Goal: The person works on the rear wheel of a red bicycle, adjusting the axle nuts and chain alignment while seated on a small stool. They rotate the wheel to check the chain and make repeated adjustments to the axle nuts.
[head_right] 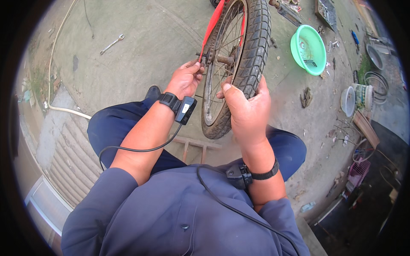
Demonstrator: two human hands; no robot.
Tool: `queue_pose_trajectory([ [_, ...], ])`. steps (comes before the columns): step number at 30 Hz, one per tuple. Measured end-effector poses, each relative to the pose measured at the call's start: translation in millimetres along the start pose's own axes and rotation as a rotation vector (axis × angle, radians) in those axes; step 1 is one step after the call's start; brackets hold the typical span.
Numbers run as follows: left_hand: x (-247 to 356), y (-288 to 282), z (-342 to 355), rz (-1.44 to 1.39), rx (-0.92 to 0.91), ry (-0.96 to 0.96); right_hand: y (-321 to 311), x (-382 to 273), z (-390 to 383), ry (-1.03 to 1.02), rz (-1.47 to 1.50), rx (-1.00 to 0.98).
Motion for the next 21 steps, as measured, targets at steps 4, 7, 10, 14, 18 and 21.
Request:
queue_pose_trajectory([
  [4, 0, 2, -1, -0.018, 0.004, 0.003, 0, 1, 0, 0.0, 0.015, -0.004],
  [7, 1, 3, -1, -0.022, 0.007, -0.004, -1, 1, 0, 0.0, 0.023, -0.012],
  [10, 1, 3, -2, -0.018, 0.005, -0.004, -1, 1, 0, -0.005, 0.019, -0.02],
  [14, 0, 4, -2, -0.029, 0.021, -0.003, -1, 1, 0, 0.023, 0.078, -0.035],
  [18, -3, 1, 1, -0.048, 0.028, 0.002, 0, 1, 0, 0.046, 0.061, -0.034],
  [21, -5, -6, 7, -0.091, 0.007, -0.011, 0, 3, 1, 0.096, -0.008, 0.012],
])
Point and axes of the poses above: each hand's wrist, its own z-axis towards the middle knuckle, its own y-axis out of the palm, x = y × z, the point moved 3 cm from there along z, towards the middle knuckle, and after that the axes turned 5 degrees about -x, right-handed, at the moved point
